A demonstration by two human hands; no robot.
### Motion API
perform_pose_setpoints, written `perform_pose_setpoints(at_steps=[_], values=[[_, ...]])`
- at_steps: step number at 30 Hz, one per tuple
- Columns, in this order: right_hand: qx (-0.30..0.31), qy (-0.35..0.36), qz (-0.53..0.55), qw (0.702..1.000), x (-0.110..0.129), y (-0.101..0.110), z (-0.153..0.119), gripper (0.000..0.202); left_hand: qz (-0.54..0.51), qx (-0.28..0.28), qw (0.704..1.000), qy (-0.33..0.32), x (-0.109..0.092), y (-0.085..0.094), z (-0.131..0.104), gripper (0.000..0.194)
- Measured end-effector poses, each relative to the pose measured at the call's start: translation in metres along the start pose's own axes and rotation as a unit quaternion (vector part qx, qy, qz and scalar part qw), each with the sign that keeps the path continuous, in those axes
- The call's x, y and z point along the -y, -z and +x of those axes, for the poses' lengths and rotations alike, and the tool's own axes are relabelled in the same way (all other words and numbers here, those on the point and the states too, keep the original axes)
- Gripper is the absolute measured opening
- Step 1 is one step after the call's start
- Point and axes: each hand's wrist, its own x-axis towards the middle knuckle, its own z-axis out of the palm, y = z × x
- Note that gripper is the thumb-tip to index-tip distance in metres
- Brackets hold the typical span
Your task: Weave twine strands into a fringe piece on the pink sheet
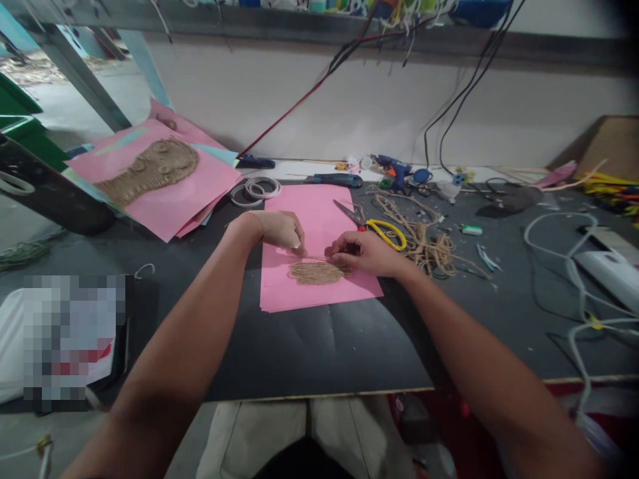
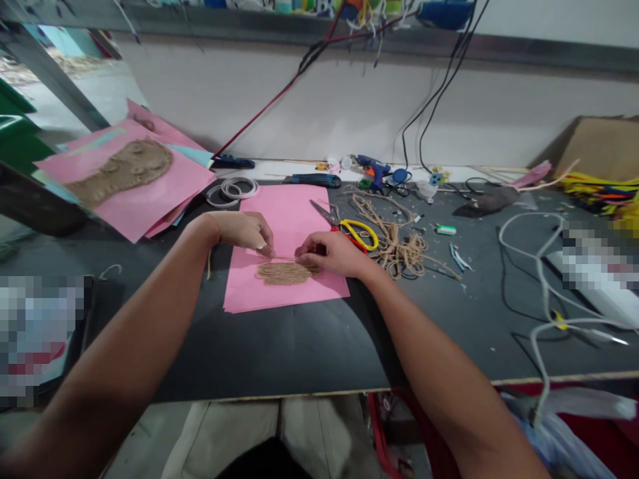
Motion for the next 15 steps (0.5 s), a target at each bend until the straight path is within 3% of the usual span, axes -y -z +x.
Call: perform_pose_setpoints(at_steps=[15], values=[[0.01,-0.005,0.014,1.0,-0.0055,-0.002,-0.0008,0.019,-0.005,0.009,1.0,-0.017,-0.0035,-0.0004,-0.001,0.029]])
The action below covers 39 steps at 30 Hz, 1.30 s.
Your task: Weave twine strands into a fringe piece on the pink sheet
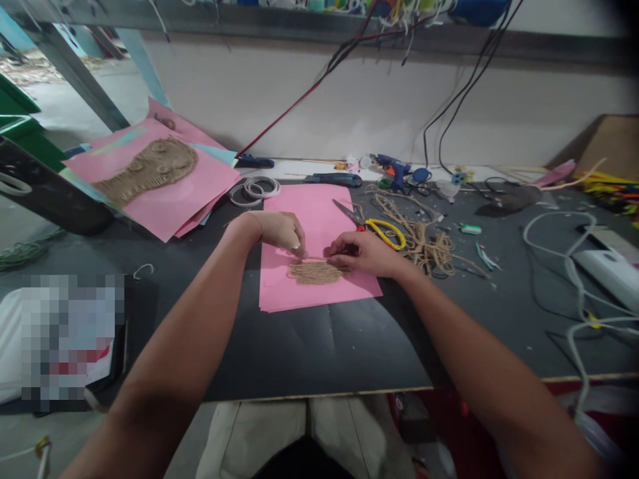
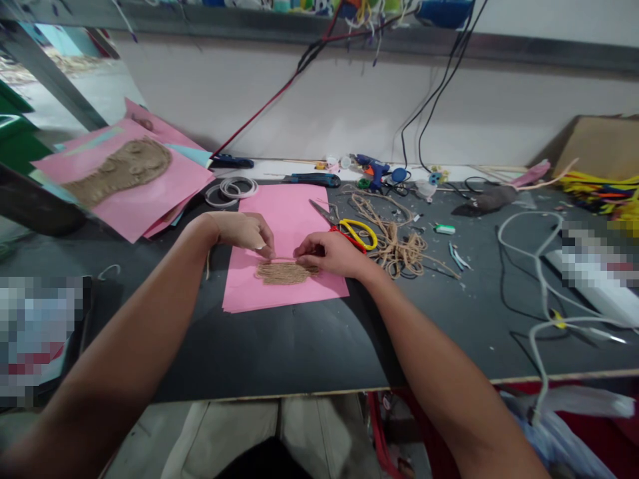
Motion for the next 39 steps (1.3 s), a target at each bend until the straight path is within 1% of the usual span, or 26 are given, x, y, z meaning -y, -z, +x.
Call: perform_pose_setpoints(at_steps=[4,8,15,22,30,39], values=[[0.009,0.001,0.005,1.0,0.0003,-0.0001,0.0007,0.015,-0.012,0.002,1.0,0.005,0.0028,-0.0009,0.0023,0.026],[0.009,0.006,0.003,1.0,0.0009,0.0003,0.0012,0.015,-0.017,0.006,1.0,-0.004,0.0051,-0.001,0.0029,0.025],[0.009,0.0,0.001,1.0,0.0031,0.0001,0.0014,0.017,-0.013,0.013,1.0,-0.017,0.0037,0.0002,0.0005,0.024],[0.014,0.001,-0.001,1.0,0.004,0.0009,0.0006,0.016,-0.013,0.015,1.0,-0.015,0.0041,-0.0004,0.0013,0.024],[0.017,0.021,-0.007,1.0,0.0061,0.0023,0.0002,0.011,-0.025,0.019,0.999,-0.021,0.0048,-0.0003,0.0018,0.022],[0.02,0.039,-0.017,0.999,0.0039,0.0029,0.0009,0.011,-0.008,0.008,1.0,-0.016,0.003,-0.002,0.0044,0.024]])
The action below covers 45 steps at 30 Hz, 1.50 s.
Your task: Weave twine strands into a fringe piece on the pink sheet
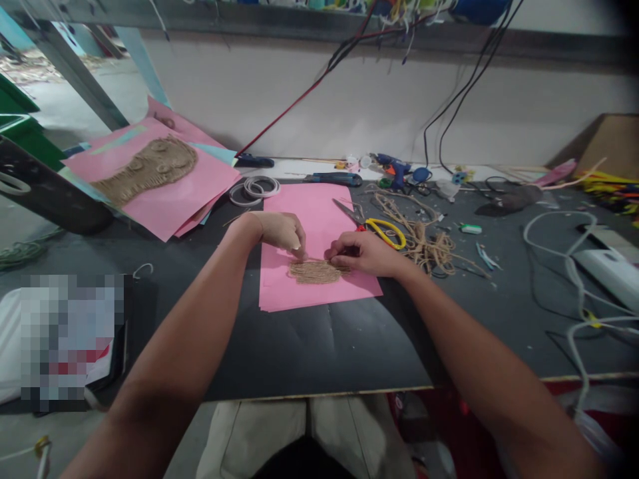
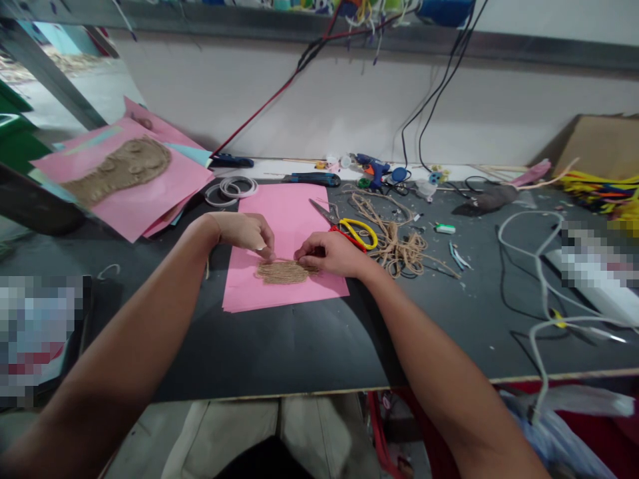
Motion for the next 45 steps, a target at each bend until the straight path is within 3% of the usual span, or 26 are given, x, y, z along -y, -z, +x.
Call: perform_pose_setpoints(at_steps=[13,24,36,45], values=[[0.001,0.072,-0.101,0.992,0.005,-0.002,0.001,0.022,0.046,-0.044,0.995,0.074,-0.004,-0.005,0.01,0.034],[-0.023,0.063,-0.134,0.989,0.016,-0.015,0.001,0.027,0.022,-0.048,0.997,0.063,0.004,-0.006,0.011,0.035],[-0.002,0.069,-0.159,0.985,0.019,-0.015,-0.001,0.035,0.013,-0.051,0.997,0.059,0.007,-0.006,0.013,0.029],[0.014,0.081,-0.171,0.982,0.017,-0.015,0.0,0.035,0.019,-0.039,0.997,0.059,0.005,-0.004,0.012,0.036]])
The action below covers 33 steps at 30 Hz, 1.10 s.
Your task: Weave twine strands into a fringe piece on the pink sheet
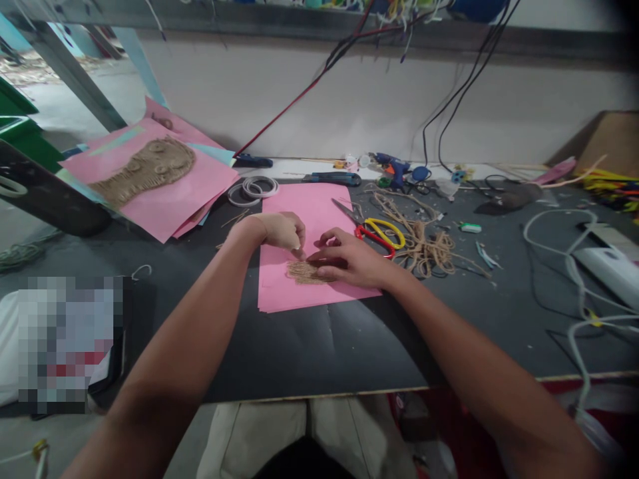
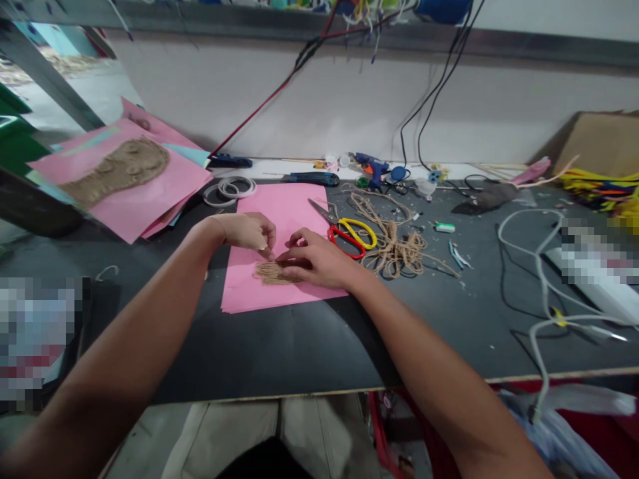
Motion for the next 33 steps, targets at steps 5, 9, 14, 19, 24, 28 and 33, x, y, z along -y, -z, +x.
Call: perform_pose_setpoints(at_steps=[5,9,14,19,24,28,33], values=[[0.002,-0.001,0.004,1.0,0.0004,0.0008,-0.0003,0.034,-0.001,-0.002,1.0,-0.009,0.0005,0.0006,-0.0012,0.035],[0.004,0.003,0.006,1.0,-0.0001,0.0007,-0.0001,0.033,-0.005,-0.005,1.0,-0.008,0.0008,0.0,-0.0013,0.033],[0.001,0.006,0.011,1.0,-0.001,0.0001,0.0001,0.032,-0.003,-0.006,1.0,-0.007,0.0009,-0.0003,-0.0008,0.034],[-0.001,0.008,0.012,1.0,-0.0015,0.0,-0.0001,0.033,-0.005,0.0,1.0,-0.009,0.0004,0.0003,-0.0013,0.037],[0.005,0.009,0.002,1.0,-0.0008,0.0008,-0.0001,0.033,-0.005,-0.006,1.0,-0.007,0.0008,-0.0011,-0.0008,0.037],[0.009,0.011,0.003,1.0,-0.0004,0.0013,0.0,0.032,-0.005,-0.007,1.0,-0.006,0.0021,-0.0011,0.0001,0.037],[0.001,0.001,0.019,1.0,-0.001,0.0009,0.0002,0.032,-0.012,0.002,1.0,-0.008,0.0022,0.0,-0.0009,0.038]])
